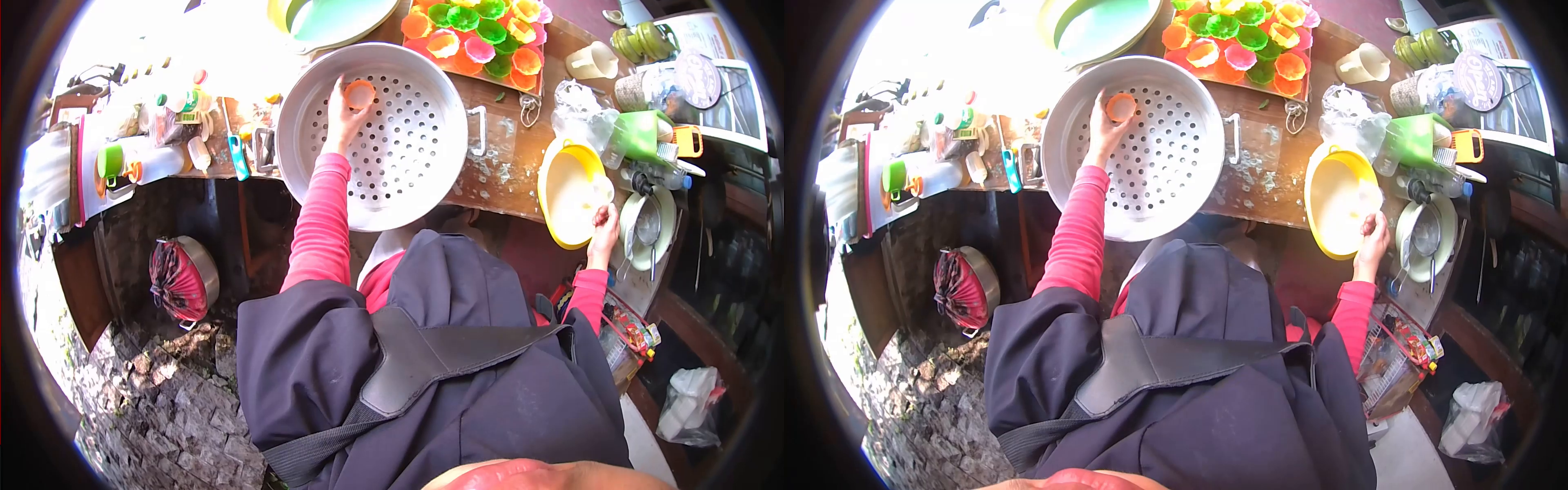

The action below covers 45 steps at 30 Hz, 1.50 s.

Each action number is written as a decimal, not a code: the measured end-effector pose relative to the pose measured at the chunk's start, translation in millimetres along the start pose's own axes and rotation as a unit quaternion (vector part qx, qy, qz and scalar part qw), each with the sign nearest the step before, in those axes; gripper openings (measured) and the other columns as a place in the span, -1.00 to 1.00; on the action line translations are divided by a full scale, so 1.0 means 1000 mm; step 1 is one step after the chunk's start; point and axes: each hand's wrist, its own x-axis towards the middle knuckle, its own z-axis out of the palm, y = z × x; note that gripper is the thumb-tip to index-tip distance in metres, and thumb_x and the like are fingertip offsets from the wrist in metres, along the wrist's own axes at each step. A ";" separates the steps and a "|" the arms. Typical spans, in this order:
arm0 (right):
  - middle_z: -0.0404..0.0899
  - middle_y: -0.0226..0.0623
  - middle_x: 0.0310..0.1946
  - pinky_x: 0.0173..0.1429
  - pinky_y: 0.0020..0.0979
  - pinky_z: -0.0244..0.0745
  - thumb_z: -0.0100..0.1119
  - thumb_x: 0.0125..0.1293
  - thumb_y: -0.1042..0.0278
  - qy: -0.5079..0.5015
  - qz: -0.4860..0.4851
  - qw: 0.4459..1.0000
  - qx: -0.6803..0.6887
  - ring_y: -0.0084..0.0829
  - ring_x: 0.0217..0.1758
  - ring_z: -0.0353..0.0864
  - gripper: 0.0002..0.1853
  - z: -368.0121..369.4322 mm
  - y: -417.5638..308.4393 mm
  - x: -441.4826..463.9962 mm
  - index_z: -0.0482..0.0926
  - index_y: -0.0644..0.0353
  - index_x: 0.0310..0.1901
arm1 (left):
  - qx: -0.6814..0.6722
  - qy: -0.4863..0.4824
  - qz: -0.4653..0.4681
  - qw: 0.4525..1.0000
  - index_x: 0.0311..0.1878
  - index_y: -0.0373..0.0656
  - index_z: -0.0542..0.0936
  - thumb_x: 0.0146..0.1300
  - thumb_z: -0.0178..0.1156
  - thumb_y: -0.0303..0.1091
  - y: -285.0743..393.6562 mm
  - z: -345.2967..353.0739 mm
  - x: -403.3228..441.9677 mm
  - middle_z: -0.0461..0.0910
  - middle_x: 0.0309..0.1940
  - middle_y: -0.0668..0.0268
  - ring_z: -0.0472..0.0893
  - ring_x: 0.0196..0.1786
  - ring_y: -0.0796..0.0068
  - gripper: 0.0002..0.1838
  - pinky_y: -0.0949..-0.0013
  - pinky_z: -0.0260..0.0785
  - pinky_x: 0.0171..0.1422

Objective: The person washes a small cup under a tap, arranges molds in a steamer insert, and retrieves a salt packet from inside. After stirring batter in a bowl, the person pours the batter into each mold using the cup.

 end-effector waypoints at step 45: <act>0.35 -0.09 -0.61 -0.45 -0.33 0.27 0.06 0.16 0.34 -0.323 -0.287 0.838 -0.333 -0.22 -0.59 0.35 -0.77 -0.008 -0.125 0.025 0.40 0.39 -0.45 | -0.149 -0.223 0.201 0.942 0.35 -0.12 -0.10 -0.26 0.42 -0.37 0.351 0.129 -0.098 0.50 -0.10 0.07 0.51 -0.07 0.20 0.11 0.29 0.36 0.00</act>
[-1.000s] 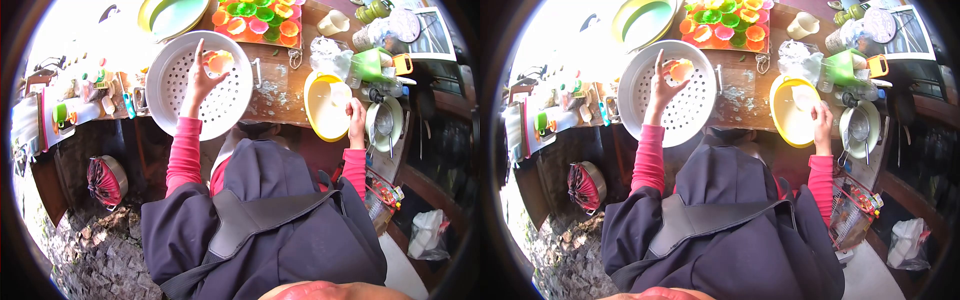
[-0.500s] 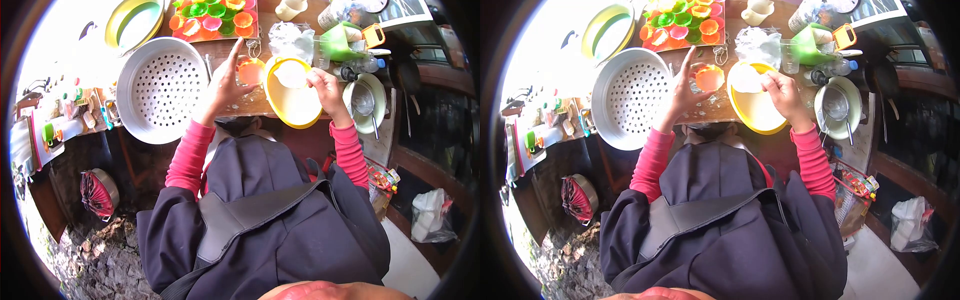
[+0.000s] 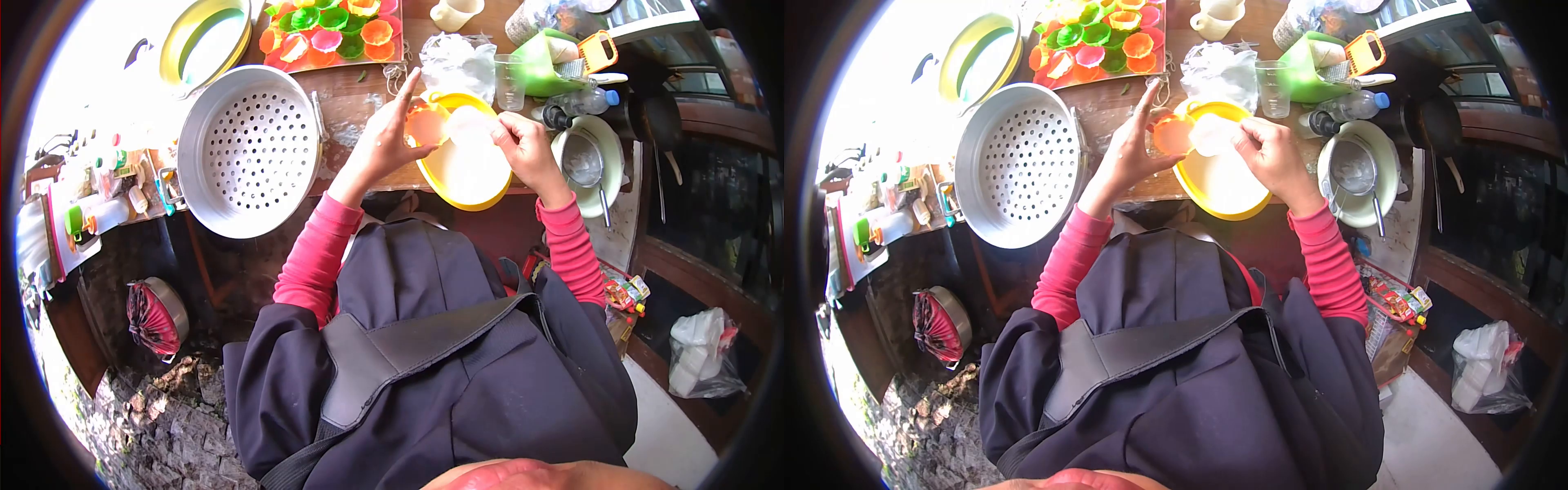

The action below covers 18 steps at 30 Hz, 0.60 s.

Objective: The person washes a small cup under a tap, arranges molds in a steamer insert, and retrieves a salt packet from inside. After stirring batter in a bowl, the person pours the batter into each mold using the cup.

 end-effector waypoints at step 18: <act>0.29 -0.41 -0.66 -0.42 -0.53 0.23 -0.05 0.27 0.34 0.001 0.040 0.997 0.066 -0.63 -0.55 0.24 -0.72 0.006 0.010 -0.005 0.34 0.35 -0.54 | 0.001 -0.009 0.017 1.000 0.34 -0.17 -0.06 -0.24 0.43 -0.34 -0.002 -0.002 0.000 0.50 -0.09 0.11 0.51 -0.15 0.28 0.09 0.35 0.36 -0.03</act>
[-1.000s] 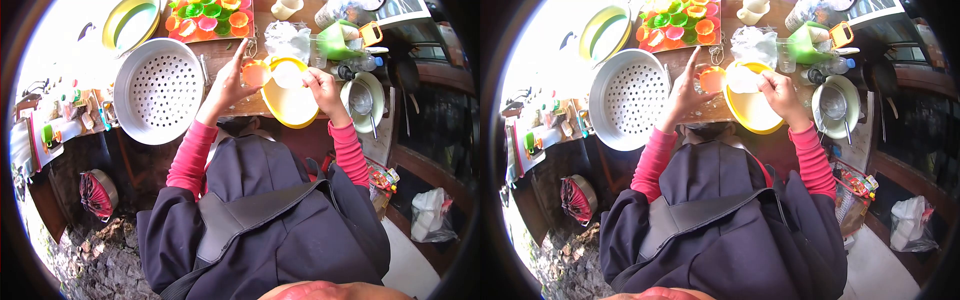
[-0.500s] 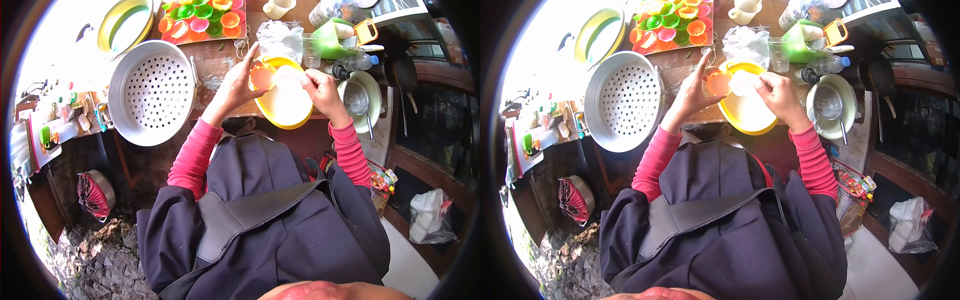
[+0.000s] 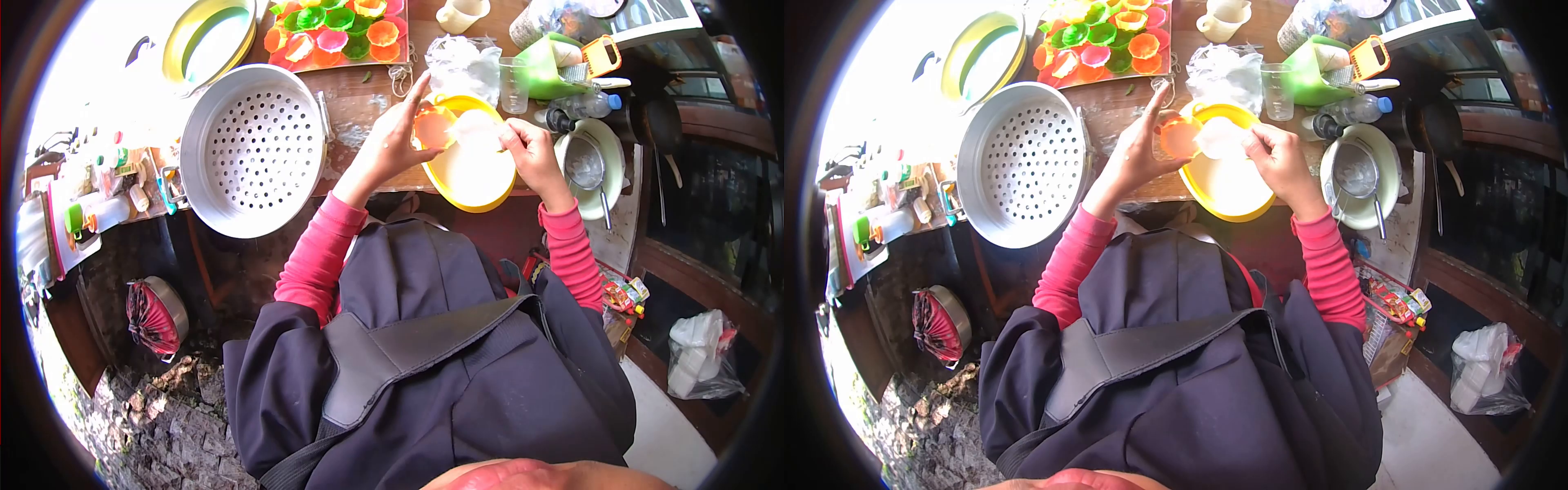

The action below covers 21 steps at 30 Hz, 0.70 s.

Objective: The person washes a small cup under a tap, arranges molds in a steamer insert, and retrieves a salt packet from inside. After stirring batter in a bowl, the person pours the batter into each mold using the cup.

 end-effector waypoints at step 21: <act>0.21 -0.51 -0.60 -0.34 -0.59 0.11 -0.17 0.30 0.26 0.247 0.171 0.908 0.290 -0.65 -0.50 0.17 -0.73 0.060 0.056 -0.032 0.32 0.12 -0.55 | 0.155 0.206 -0.155 0.954 0.32 -0.04 0.00 -0.24 0.44 -0.38 -0.124 -0.174 -0.091 0.47 -0.05 0.18 0.49 0.00 0.33 0.04 0.31 0.36 0.08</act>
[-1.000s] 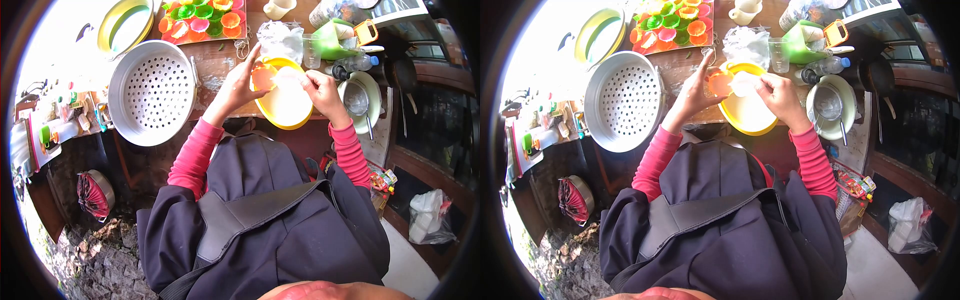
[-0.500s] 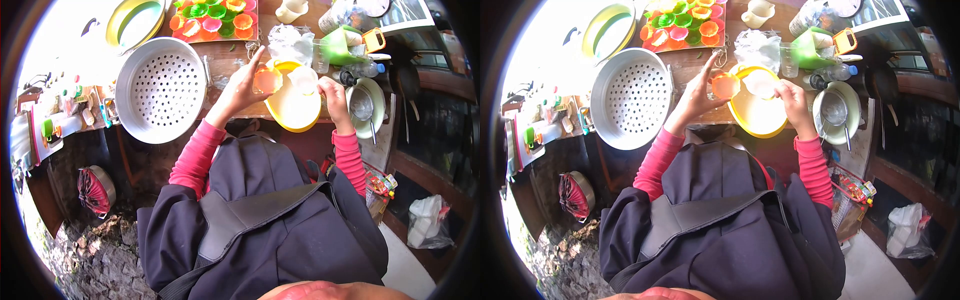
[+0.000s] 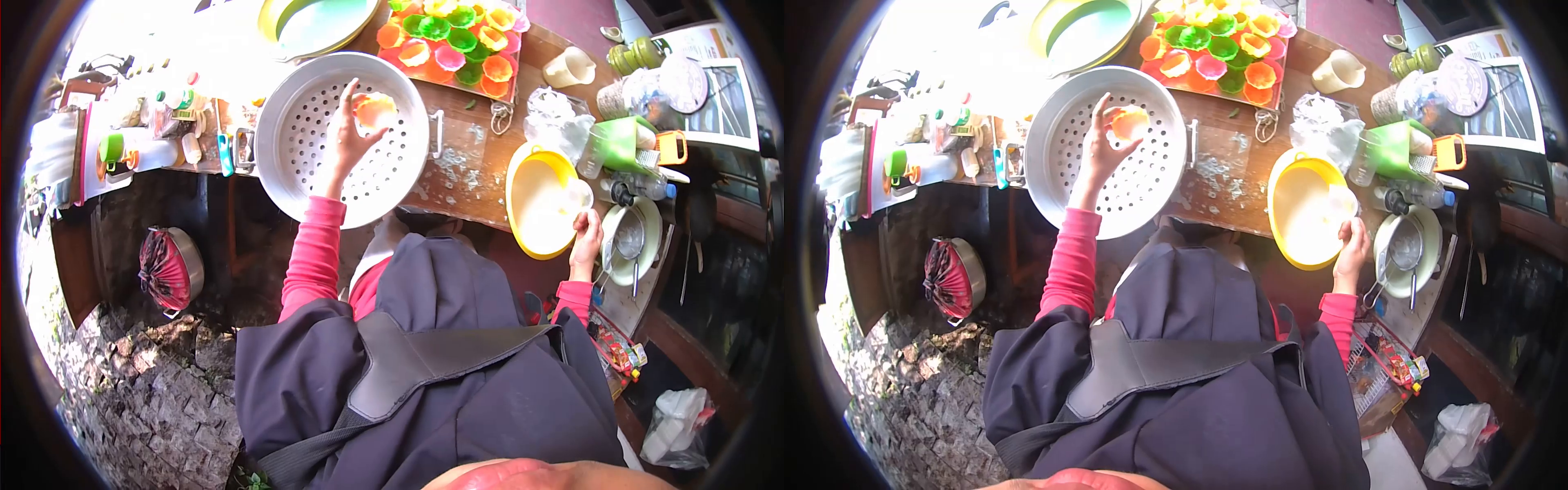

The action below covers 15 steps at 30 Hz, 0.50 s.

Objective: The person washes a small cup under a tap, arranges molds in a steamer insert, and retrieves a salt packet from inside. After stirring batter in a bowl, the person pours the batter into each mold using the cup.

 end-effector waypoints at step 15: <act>0.27 -0.49 -0.59 -0.39 -0.57 0.14 -0.15 0.31 0.24 0.118 0.020 0.993 0.008 -0.64 -0.51 0.19 -0.73 0.027 0.036 -0.018 0.35 0.13 -0.53 | -0.013 0.007 -0.061 0.998 0.11 -0.24 0.19 -0.15 0.34 -0.44 -0.160 0.013 0.046 0.43 -0.05 0.04 0.45 0.03 0.13 -0.28 0.28 0.28 0.13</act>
